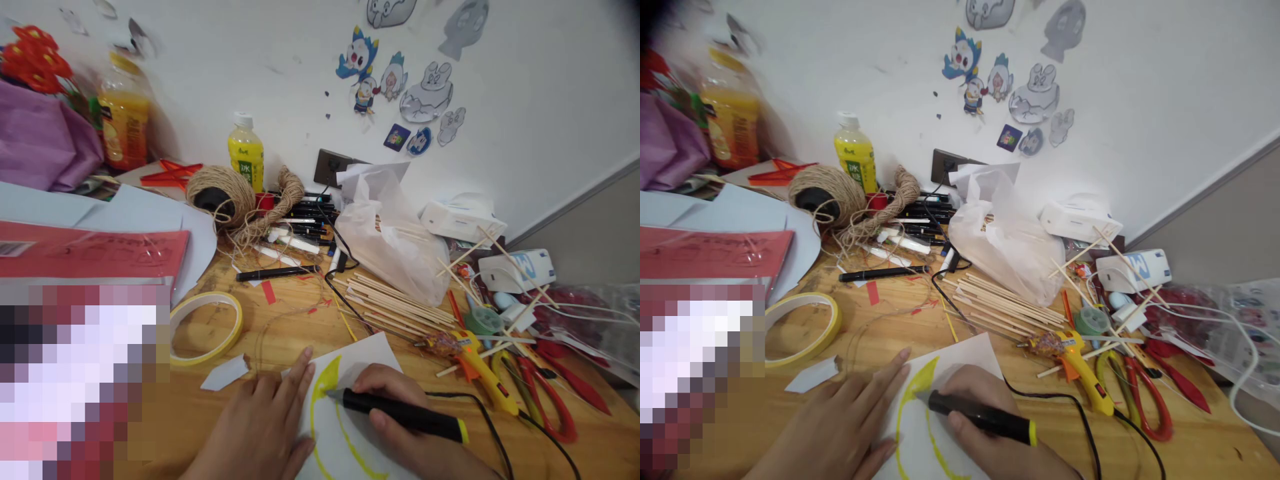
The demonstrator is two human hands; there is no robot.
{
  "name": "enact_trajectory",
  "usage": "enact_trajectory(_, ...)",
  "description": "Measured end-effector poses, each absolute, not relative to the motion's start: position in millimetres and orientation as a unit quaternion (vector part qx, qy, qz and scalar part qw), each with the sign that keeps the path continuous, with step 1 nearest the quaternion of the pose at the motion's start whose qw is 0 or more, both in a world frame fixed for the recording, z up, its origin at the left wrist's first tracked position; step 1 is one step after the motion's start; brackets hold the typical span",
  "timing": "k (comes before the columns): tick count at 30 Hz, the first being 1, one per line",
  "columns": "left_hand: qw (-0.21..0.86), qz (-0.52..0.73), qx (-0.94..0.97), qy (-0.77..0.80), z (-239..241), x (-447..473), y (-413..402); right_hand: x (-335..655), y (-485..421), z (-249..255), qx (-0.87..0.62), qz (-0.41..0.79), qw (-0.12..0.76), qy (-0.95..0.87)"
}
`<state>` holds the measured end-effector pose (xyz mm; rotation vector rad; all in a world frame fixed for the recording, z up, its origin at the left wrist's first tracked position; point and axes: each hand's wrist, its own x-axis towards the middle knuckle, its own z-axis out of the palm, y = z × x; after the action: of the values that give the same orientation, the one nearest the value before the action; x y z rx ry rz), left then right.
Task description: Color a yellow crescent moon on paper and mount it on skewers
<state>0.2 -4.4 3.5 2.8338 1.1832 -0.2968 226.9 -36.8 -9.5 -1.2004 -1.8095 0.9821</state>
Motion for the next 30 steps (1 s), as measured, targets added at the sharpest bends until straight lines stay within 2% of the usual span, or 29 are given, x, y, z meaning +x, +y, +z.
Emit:
enact_trajectory(5, 0.023, -0.092, 0.924, 0.372, 2.7, 0.0, -2.4, 223.1, -36.5, -12.6, -0.446, 0.349, 0.351, -0.746)
enact_trajectory(30, 0.034, -0.110, 0.920, 0.374, 5.3, 1.9, -3.3, 226.2, -38.3, -18.9, -0.461, 0.351, 0.372, -0.725)
